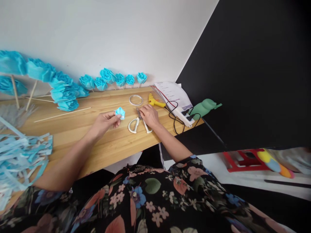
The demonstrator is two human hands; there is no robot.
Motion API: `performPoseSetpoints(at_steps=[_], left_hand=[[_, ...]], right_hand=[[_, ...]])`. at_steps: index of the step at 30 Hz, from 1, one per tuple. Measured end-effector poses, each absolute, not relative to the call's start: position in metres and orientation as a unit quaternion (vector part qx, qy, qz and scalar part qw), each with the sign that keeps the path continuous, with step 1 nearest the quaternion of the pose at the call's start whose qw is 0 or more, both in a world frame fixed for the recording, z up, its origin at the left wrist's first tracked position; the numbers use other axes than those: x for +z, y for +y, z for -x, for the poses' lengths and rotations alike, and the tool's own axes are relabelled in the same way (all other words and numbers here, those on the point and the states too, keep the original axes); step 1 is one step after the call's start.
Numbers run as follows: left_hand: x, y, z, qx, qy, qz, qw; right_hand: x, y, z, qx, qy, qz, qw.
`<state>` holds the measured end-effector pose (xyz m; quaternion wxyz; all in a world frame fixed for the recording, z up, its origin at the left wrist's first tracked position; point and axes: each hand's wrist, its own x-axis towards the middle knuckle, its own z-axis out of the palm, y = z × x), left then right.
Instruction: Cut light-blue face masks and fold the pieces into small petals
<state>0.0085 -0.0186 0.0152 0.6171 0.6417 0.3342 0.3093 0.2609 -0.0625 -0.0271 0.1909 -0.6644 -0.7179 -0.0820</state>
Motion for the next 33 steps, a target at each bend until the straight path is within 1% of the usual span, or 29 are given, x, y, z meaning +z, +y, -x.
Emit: performPoseSetpoints(at_steps=[8, 17, 26, 29, 33], left_hand=[[0.017, -0.020, -0.009, 0.302, 0.338, -0.641, 0.620], [0.016, -0.019, -0.009, 0.299, 0.343, -0.644, 0.615], [0.016, -0.019, -0.009, 0.294, 0.341, -0.650, 0.612], [0.016, -0.019, -0.009, 0.291, 0.343, -0.652, 0.610], [0.018, -0.019, -0.009, 0.290, 0.340, -0.656, 0.608]], right_hand=[[-0.029, -0.061, -0.264, -0.034, -0.730, 0.642, 0.232], [-0.033, -0.058, -0.267, -0.021, -0.732, 0.642, 0.228], [-0.025, -0.063, -0.266, 0.036, -0.729, 0.637, 0.248], [-0.023, -0.065, -0.265, 0.046, -0.697, 0.662, 0.271], [-0.026, -0.064, -0.265, 0.077, -0.655, 0.678, 0.324]])
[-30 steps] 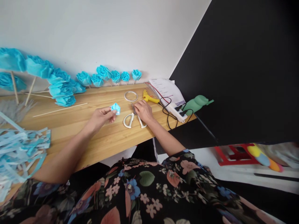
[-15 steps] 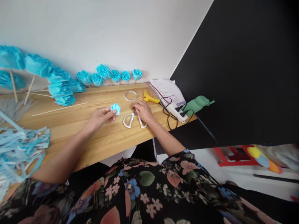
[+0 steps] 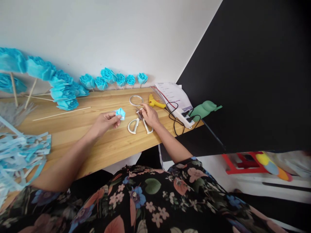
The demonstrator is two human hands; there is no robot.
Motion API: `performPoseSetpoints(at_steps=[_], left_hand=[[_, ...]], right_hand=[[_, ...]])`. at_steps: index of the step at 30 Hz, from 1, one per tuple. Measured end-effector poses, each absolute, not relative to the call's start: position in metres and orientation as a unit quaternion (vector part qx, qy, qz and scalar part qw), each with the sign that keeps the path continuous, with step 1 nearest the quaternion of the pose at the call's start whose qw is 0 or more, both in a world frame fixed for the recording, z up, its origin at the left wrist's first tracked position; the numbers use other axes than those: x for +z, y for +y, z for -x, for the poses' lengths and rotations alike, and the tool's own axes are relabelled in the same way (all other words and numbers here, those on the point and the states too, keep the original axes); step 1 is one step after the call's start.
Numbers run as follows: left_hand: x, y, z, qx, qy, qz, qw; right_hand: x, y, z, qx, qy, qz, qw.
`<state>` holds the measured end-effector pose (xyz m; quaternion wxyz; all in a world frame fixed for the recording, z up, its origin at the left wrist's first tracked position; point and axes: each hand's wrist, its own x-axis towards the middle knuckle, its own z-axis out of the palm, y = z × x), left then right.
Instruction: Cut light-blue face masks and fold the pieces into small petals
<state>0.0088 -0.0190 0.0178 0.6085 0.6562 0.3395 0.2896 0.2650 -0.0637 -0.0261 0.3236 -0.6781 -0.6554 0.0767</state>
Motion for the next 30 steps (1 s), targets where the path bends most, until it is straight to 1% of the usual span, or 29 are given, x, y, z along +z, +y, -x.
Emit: performPoseSetpoints(at_steps=[3, 5, 9, 12, 15, 21, 26, 30], left_hand=[[0.018, -0.019, -0.009, 0.297, 0.334, -0.658, 0.606], [0.017, -0.019, -0.009, 0.298, 0.332, -0.657, 0.608], [0.017, -0.020, -0.009, 0.290, 0.331, -0.653, 0.617], [0.018, -0.021, -0.009, 0.281, 0.336, -0.657, 0.614], [0.019, -0.021, -0.009, 0.276, 0.341, -0.657, 0.613], [0.015, -0.019, -0.009, 0.271, 0.336, -0.648, 0.627], [0.012, -0.018, -0.009, 0.266, 0.330, -0.652, 0.629], [0.012, -0.019, -0.009, 0.266, 0.321, -0.660, 0.625]], right_hand=[[-0.028, -0.062, -0.266, 0.095, -0.644, 0.669, 0.359], [-0.026, -0.063, -0.265, 0.086, -0.639, 0.662, 0.382], [-0.009, -0.073, -0.250, 0.043, -0.657, 0.620, 0.428], [0.009, -0.083, -0.232, -0.009, -0.704, 0.558, 0.439], [0.020, -0.089, -0.218, -0.052, -0.745, 0.513, 0.423], [0.019, -0.083, -0.212, -0.097, -0.775, 0.498, 0.377], [0.018, -0.080, -0.211, -0.109, -0.785, 0.486, 0.368], [0.018, -0.081, -0.210, -0.088, -0.786, 0.498, 0.355]])
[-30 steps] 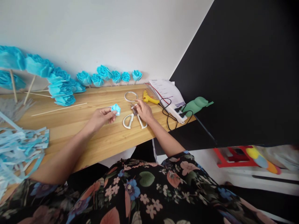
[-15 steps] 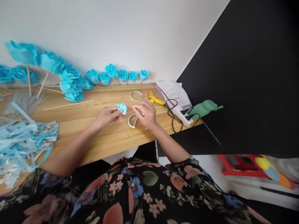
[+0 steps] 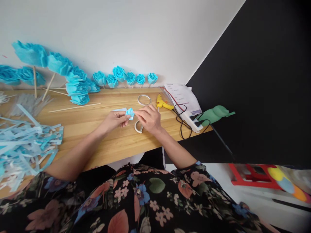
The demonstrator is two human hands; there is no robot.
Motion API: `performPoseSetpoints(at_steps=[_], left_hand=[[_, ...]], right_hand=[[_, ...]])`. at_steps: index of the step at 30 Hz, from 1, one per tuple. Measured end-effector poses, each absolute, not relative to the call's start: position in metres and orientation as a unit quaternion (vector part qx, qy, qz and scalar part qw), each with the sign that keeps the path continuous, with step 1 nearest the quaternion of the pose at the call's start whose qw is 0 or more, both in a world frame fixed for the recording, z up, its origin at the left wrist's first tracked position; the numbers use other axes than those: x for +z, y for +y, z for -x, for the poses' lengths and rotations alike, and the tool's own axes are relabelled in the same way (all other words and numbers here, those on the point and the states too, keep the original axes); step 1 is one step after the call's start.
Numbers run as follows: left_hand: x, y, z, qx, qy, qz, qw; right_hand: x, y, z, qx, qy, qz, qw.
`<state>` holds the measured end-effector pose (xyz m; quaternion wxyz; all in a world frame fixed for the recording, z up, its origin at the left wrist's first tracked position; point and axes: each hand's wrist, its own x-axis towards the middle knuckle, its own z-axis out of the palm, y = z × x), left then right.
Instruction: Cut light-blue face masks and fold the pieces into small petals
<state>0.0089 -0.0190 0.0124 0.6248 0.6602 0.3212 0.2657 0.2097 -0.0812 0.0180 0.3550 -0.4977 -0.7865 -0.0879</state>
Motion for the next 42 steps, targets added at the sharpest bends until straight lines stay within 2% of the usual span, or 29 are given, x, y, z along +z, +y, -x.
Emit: performPoseSetpoints(at_steps=[7, 24, 27, 33, 36, 42], left_hand=[[0.013, -0.019, -0.009, 0.265, 0.318, -0.657, 0.629], [0.010, -0.019, -0.011, 0.276, 0.310, -0.600, 0.684], [0.010, -0.017, -0.010, 0.305, 0.315, -0.572, 0.693], [0.013, -0.015, -0.008, 0.346, 0.324, -0.589, 0.654], [0.014, -0.016, -0.008, 0.357, 0.329, -0.606, 0.630], [0.015, -0.015, -0.009, 0.371, 0.340, -0.618, 0.605]], right_hand=[[0.016, -0.078, -0.210, -0.111, -0.797, 0.480, 0.349], [0.018, -0.073, -0.213, -0.038, -0.835, 0.463, 0.294], [0.027, -0.073, -0.216, 0.011, -0.835, 0.462, 0.298], [0.031, -0.063, -0.217, 0.226, -0.711, 0.508, 0.431], [0.028, -0.054, -0.209, 0.330, -0.677, 0.486, 0.443], [0.024, -0.033, -0.192, 0.443, -0.637, 0.435, 0.457]])
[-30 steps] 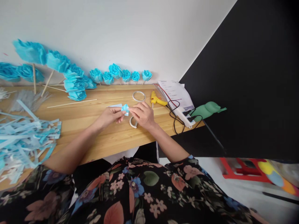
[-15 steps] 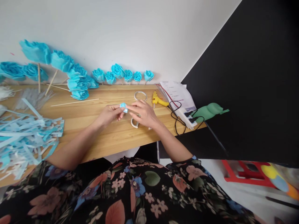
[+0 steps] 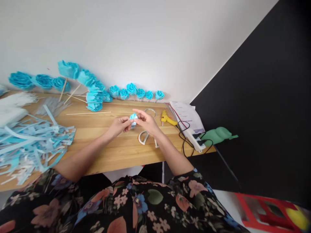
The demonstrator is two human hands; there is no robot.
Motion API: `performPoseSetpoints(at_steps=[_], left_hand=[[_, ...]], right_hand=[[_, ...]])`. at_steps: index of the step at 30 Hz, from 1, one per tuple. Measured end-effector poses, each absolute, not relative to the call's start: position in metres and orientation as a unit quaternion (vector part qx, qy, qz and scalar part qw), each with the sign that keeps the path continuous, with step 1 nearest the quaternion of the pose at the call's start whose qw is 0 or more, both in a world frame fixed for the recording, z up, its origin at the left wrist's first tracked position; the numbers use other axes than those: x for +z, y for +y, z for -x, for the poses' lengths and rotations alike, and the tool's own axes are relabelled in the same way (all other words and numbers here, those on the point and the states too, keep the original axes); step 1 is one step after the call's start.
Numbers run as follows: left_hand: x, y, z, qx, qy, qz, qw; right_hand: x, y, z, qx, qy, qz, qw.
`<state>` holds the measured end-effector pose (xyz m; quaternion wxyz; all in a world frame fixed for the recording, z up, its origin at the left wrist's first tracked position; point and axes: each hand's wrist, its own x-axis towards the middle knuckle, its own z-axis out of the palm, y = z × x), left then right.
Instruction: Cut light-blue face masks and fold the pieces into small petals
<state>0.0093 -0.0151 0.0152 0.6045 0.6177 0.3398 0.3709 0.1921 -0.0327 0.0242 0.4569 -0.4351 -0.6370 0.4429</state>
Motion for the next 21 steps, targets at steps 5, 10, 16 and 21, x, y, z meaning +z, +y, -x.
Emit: performPoseSetpoints(at_steps=[5, 10, 16, 21], left_hand=[[0.015, -0.011, -0.009, 0.394, 0.355, -0.590, 0.609], [0.012, -0.010, -0.008, 0.400, 0.369, -0.581, 0.605], [0.015, -0.011, -0.005, 0.380, 0.354, -0.611, 0.598], [0.016, -0.010, -0.004, 0.368, 0.362, -0.634, 0.575]], right_hand=[[0.021, -0.016, -0.194, 0.440, -0.619, 0.437, 0.482], [0.020, -0.010, -0.197, 0.471, -0.602, 0.424, 0.487], [0.013, -0.011, -0.195, 0.470, -0.598, 0.422, 0.493], [0.005, -0.016, -0.192, 0.471, -0.587, 0.424, 0.504]])
